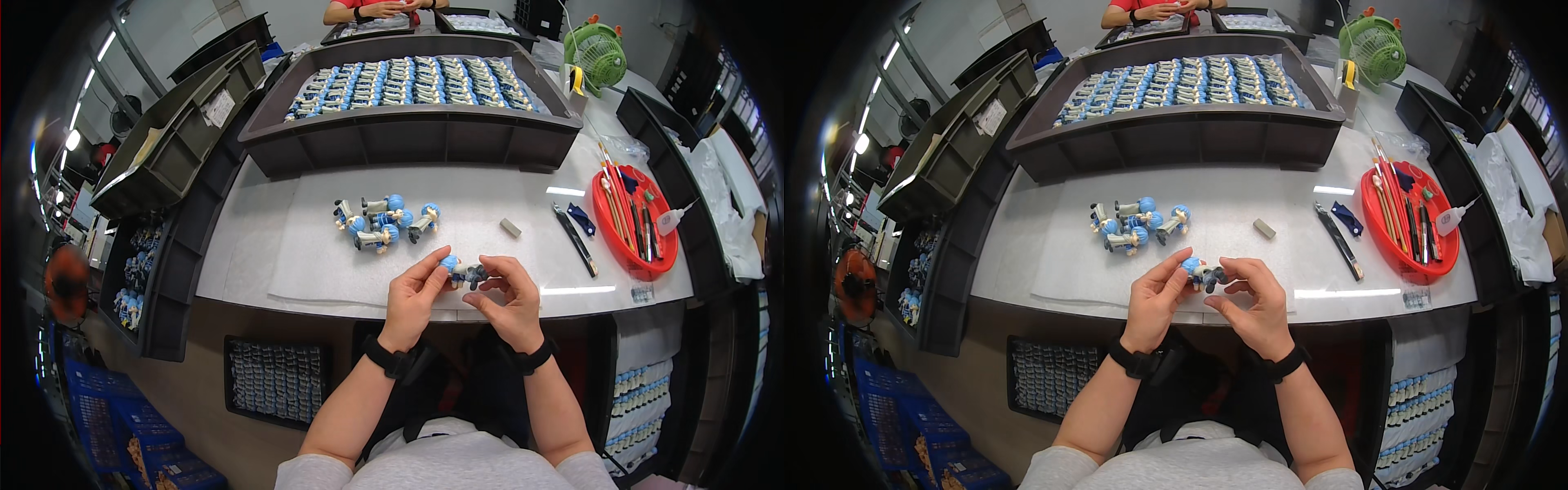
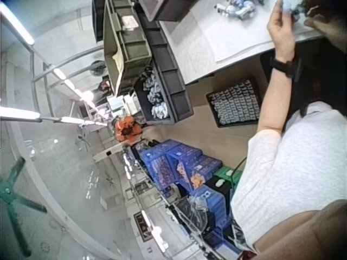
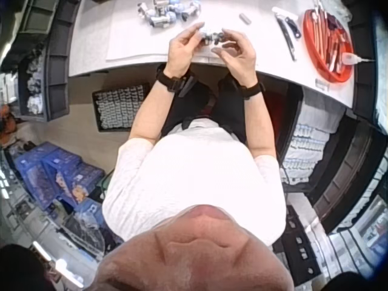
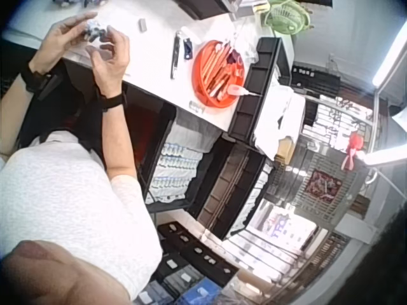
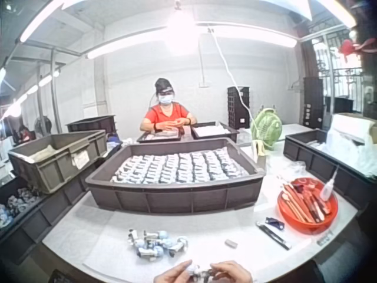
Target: The person repeatedly picks up small blue and white figurines, attaches a cylindrical piece to each, and places the assembled units into a tray. The process is repeated for multiple figurines throughout the clip.
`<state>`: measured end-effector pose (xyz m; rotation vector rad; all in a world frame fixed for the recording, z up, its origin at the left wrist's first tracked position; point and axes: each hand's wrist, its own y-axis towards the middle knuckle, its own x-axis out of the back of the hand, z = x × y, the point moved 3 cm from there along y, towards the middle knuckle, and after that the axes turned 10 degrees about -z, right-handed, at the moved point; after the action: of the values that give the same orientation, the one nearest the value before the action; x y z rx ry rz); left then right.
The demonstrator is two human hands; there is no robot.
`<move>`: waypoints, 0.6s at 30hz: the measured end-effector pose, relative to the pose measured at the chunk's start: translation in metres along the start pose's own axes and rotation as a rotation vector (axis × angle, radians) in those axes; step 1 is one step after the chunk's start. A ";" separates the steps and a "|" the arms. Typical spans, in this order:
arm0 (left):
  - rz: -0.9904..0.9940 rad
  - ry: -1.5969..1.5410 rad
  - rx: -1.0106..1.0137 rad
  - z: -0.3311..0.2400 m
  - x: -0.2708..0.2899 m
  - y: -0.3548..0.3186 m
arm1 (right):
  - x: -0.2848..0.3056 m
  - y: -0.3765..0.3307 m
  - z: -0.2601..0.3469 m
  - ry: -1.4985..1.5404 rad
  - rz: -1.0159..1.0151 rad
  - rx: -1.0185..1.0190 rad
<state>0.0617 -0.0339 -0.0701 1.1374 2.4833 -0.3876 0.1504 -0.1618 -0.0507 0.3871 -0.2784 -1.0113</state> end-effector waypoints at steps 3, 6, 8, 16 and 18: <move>-0.006 0.014 -0.002 0.000 -0.001 0.000 | -0.001 0.000 -0.001 0.008 0.004 -0.004; -0.001 0.010 0.008 0.000 -0.001 0.000 | 0.000 -0.001 -0.002 0.006 0.014 -0.009; 0.002 0.006 0.012 0.000 -0.001 0.000 | 0.000 -0.001 -0.002 -0.001 0.021 -0.006; 0.024 0.018 0.035 -0.001 -0.001 0.000 | 0.000 0.000 0.001 -0.010 0.026 -0.015; 0.027 0.025 0.025 0.000 0.001 0.001 | 0.000 0.000 0.001 -0.027 0.017 -0.015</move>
<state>0.0619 -0.0332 -0.0709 1.1922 2.4885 -0.4002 0.1499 -0.1615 -0.0500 0.3565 -0.2979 -1.0018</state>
